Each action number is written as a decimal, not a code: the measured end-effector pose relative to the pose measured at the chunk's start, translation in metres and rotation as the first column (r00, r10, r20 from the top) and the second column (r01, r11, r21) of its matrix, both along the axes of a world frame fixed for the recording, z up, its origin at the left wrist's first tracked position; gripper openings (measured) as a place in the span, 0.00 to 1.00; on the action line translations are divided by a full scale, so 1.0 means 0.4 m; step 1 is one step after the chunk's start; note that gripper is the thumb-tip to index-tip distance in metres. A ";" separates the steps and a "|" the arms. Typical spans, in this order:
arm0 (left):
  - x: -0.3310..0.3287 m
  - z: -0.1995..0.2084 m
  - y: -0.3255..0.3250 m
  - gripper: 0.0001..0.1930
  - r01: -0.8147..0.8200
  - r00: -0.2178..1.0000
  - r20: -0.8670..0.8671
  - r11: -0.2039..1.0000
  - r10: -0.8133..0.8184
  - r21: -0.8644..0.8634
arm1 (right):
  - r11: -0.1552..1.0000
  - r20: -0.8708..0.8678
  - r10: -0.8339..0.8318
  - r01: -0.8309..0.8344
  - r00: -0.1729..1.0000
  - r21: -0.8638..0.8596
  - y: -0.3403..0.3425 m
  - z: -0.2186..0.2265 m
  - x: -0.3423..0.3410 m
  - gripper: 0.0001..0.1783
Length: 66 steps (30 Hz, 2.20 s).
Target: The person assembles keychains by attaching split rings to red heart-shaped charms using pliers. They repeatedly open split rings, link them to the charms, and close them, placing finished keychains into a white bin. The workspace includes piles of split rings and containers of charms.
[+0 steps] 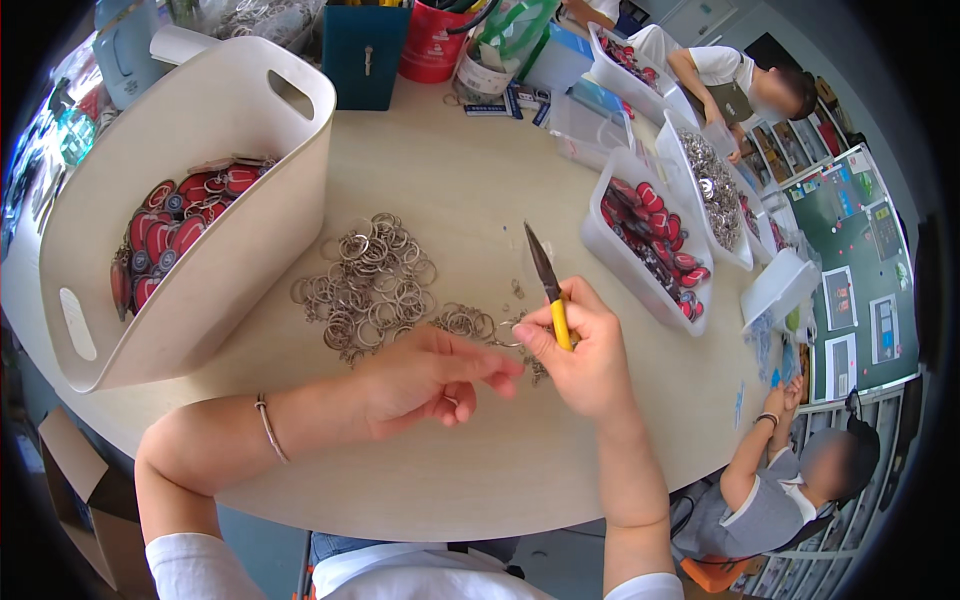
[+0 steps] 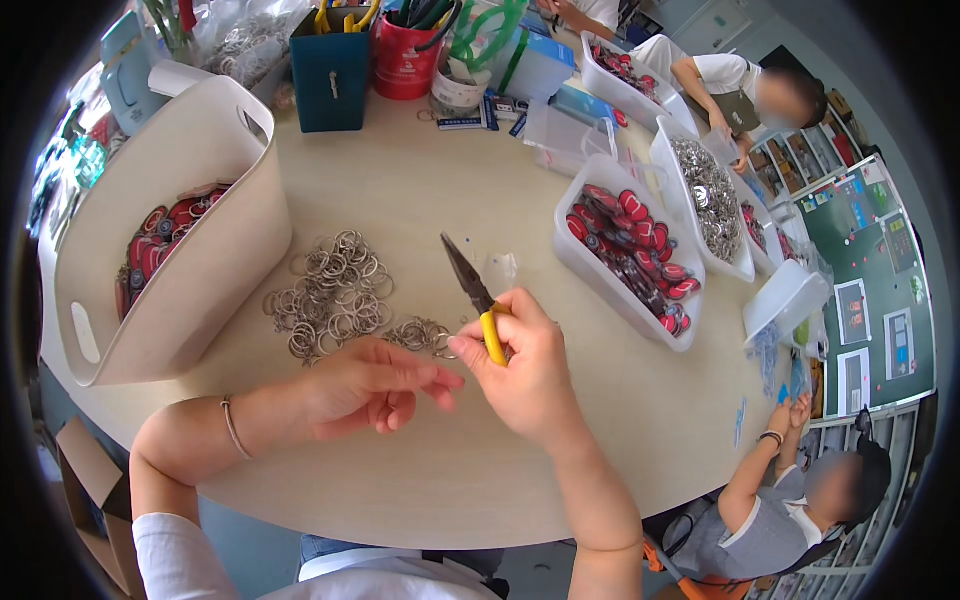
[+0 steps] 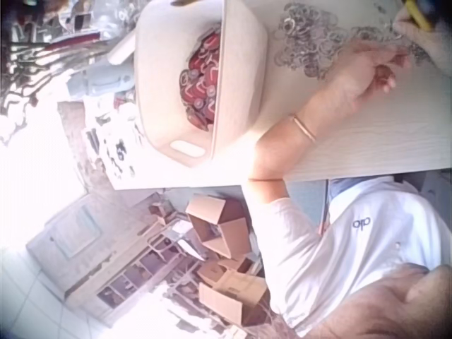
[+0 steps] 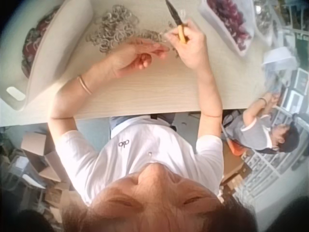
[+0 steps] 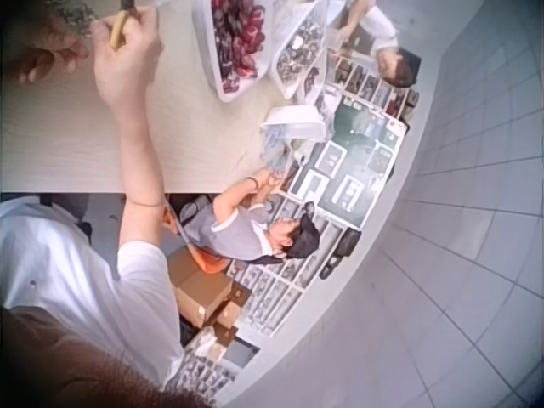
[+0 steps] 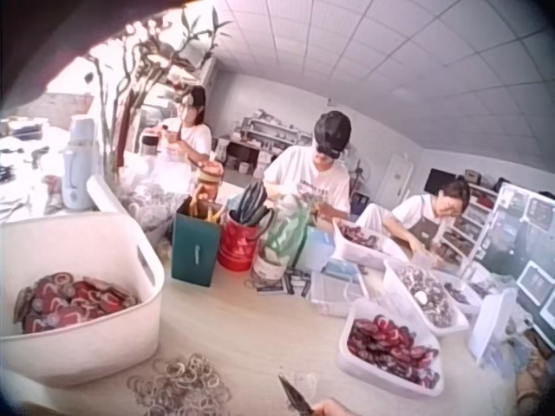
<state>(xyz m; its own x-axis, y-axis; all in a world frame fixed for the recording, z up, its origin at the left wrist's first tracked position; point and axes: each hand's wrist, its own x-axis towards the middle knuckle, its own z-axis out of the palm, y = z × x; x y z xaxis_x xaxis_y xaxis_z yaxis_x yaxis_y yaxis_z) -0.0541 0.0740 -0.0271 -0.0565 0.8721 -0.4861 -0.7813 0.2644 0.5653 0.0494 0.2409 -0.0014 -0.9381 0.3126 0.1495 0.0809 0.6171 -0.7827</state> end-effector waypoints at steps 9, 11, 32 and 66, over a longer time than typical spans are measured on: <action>0.048 -0.032 -0.014 0.12 -0.200 0.980 -0.030 0.979 0.199 -0.051 | 0.987 -0.073 0.154 -0.149 0.985 0.062 -0.018 -0.012 0.069 0.08; 0.051 -0.029 -0.013 0.12 -0.220 0.971 -0.112 0.974 0.213 -0.057 | 0.989 -0.073 0.111 -0.103 0.991 0.106 -0.003 -0.015 0.058 0.07; 0.063 -0.028 -0.016 0.08 -0.138 0.824 -0.520 0.970 0.226 0.202 | 0.887 0.222 0.173 -0.053 0.960 -0.459 0.040 0.011 0.015 0.09; 0.064 0.008 -0.018 0.05 0.083 0.280 -0.875 0.898 0.395 0.432 | 0.913 0.206 0.180 -0.086 0.962 -0.398 0.003 0.032 0.062 0.08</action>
<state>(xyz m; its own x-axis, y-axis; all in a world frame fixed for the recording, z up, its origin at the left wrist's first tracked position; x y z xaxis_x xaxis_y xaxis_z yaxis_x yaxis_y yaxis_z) -0.0285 0.0666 -0.0241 -0.4081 0.8551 0.3198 0.3436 -0.1806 0.9216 0.0742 0.2421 0.0114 -0.9679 0.1710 -0.1844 0.2286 0.2925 -0.9286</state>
